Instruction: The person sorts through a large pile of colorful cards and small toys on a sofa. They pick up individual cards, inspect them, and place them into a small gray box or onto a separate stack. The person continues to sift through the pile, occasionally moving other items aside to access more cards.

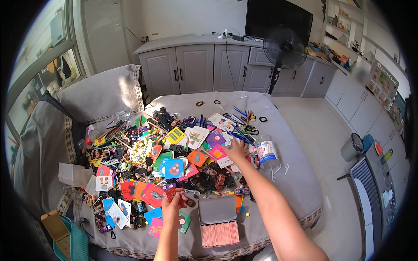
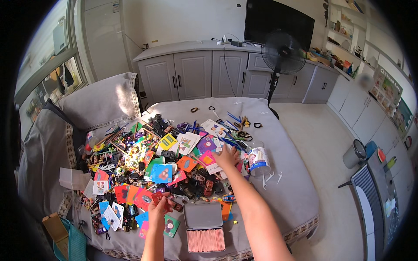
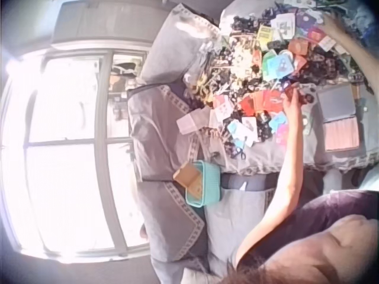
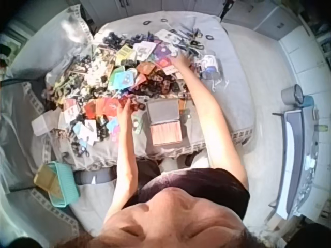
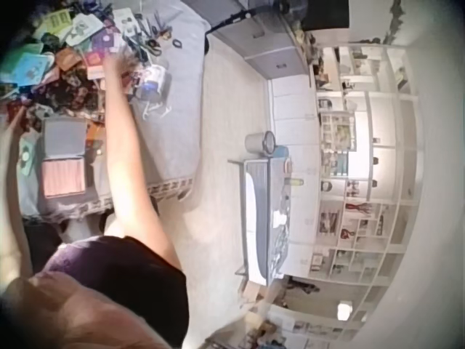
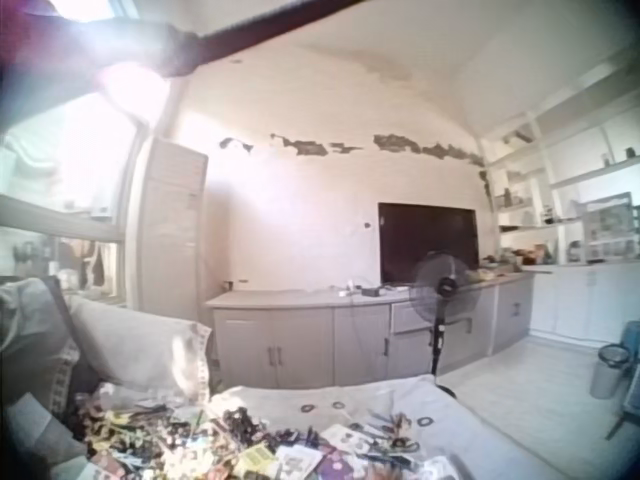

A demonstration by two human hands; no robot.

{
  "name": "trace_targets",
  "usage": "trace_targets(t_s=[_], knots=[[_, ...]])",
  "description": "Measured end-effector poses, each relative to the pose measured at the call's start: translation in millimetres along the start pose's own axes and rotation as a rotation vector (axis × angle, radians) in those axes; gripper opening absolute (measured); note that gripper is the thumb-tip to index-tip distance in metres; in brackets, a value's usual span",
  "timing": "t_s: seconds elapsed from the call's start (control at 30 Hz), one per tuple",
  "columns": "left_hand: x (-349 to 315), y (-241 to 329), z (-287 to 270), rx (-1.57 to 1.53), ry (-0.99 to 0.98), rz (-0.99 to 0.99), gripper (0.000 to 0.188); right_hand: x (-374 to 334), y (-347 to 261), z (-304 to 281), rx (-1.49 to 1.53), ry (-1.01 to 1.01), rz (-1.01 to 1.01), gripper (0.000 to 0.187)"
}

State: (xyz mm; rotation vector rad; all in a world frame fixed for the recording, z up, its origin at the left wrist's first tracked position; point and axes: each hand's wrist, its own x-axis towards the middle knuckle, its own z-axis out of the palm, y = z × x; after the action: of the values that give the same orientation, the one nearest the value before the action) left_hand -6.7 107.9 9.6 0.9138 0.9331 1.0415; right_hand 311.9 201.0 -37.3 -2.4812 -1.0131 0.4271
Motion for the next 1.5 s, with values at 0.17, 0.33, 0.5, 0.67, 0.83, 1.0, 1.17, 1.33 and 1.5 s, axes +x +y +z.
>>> trace_targets(t_s=[0.17,0.33,0.5,0.67,0.83,1.0,1.17,1.33,1.5], knots=[[2,-4,3,0.015,0.0,-0.019,0.021,-32,-38,22,-0.056,-0.135,-0.156,0.1],[6,-6,2,0.027,0.007,-0.018,0.02,-64,-98,41,-0.188,-0.359,-0.287,0.079],[7,-9,0,0.023,0.014,-0.024,0.02,-88,-133,65,-0.217,-0.486,-0.555,0.066],[10,-12,-5,0.021,0.009,-0.025,0.021,-71,-117,69,0.292,-0.521,-0.815,0.051],[12,-9,-8,0.008,0.026,-0.021,0.02,-41,-73,29,0.538,-0.081,-0.743,0.029],[14,-9,-12,-0.002,0.048,-0.032,0.02,17,-12,10,-0.028,0.157,-0.108,0.064],[16,-13,-14,0.004,0.048,-0.032,0.02,7,-10,8,-0.207,-0.039,-0.078,0.082],[16,-14,-9,0.053,0.056,-0.056,0.02,-20,-51,44,-0.139,-0.232,-0.467,0.077],[17,-14,-11,0.041,0.059,-0.058,0.02,-50,-59,17,0.12,-0.245,-0.584,0.042]])
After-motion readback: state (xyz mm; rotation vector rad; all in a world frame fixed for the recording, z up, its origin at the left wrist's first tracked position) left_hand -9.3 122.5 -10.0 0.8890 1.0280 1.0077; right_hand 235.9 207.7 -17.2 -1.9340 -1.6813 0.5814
